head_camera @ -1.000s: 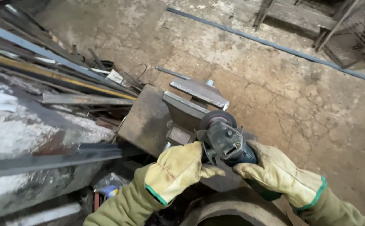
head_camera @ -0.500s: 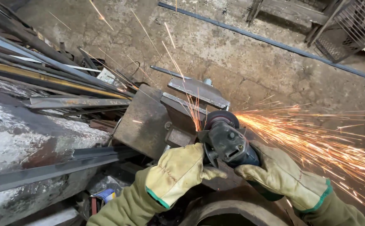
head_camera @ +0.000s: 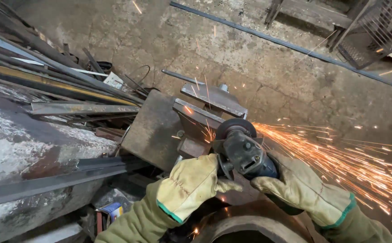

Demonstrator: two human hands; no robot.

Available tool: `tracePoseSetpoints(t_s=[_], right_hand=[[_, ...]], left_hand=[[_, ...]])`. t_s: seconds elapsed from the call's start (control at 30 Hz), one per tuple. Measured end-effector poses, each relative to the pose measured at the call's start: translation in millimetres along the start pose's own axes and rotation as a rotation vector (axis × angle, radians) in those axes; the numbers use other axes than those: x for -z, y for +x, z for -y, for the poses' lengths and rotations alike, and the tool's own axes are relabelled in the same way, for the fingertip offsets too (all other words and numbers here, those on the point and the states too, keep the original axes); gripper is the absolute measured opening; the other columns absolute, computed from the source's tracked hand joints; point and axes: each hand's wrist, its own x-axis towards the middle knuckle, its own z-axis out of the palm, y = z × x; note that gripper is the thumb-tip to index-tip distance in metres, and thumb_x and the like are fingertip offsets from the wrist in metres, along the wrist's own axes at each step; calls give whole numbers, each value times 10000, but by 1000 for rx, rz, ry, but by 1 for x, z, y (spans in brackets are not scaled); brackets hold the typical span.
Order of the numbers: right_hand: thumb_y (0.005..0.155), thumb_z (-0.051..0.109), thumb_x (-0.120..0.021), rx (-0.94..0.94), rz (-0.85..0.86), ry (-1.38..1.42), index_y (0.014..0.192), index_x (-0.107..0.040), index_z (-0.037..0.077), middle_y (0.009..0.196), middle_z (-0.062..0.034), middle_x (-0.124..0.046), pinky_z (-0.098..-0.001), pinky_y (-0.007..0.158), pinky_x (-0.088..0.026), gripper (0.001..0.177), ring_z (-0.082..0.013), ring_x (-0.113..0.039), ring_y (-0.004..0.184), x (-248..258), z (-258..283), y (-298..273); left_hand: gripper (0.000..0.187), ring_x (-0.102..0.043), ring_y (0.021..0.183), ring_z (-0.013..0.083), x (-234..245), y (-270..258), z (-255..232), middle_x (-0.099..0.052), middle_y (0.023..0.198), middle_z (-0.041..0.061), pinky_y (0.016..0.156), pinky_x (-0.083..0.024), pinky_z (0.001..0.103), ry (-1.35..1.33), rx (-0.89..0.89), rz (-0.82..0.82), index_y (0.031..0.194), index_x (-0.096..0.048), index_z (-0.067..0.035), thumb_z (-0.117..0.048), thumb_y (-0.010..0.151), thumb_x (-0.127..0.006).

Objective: Using an angle grinder to smooth and shape small metal components held in a bench vise.

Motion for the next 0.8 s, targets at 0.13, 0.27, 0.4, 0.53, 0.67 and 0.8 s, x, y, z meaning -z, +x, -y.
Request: tracePoseSetpoints(t_s=[0.13, 0.27, 0.4, 0.53, 0.67, 0.8], right_hand=[[707, 563, -813, 26, -13, -47, 1283, -641, 179, 766, -86, -772, -418, 652, -577, 713, -287, -760, 707, -6, -8, 3], [689, 522, -773, 82, -54, -69, 1305, -664, 185, 857, -90, -774, -430, 671, -570, 711, -313, -744, 772, -4, -2, 4], [707, 572, -783, -38, 3, -33, 1294, -646, 201, 801, -82, -793, -416, 704, -585, 709, -292, -775, 758, -3, 0, 3], [715, 535, -788, 83, -47, -37, 1252, -643, 146, 849, -105, -766, -426, 675, -570, 679, -316, -744, 760, -2, -6, 3], [724, 554, -797, 44, -20, -124, 1280, -659, 192, 769, -87, -766, -422, 675, -562, 678, -294, -736, 720, 1, 1, 2], [691, 563, -806, -77, 26, 16, 1316, -622, 206, 718, -73, -785, -398, 648, -597, 743, -253, -783, 660, 2, 9, -1]], left_hand=[[256, -741, 931, 198, -11, -8, 9, -696, 1094, 100, 925, -666, 345, -382, -9, -90, 1334, -572, 31, -78, 1135, -453], [314, -760, 967, 198, 3, 0, -2, -752, 1157, 61, 759, -606, 317, -334, 62, -20, 1336, -585, 11, -121, 1083, -454], [287, -748, 1063, 219, 0, 0, 4, -749, 1217, 72, 845, -605, 320, -147, -142, -88, 1354, -578, 4, -106, 1120, -453], [199, -666, 745, 218, -14, -8, 21, -691, 887, 48, 622, -526, 362, 244, -66, -86, 1191, -683, -93, -151, 1019, -601], [225, -710, 964, 208, -23, -12, 31, -690, 1119, 58, 840, -607, 345, -291, -172, -85, 1346, -582, -31, -82, 1151, -482], [261, -661, 759, 216, -1, 5, 2, -668, 886, 45, 661, -532, 362, 224, -73, -106, 1118, -666, -93, -323, 993, -680]])
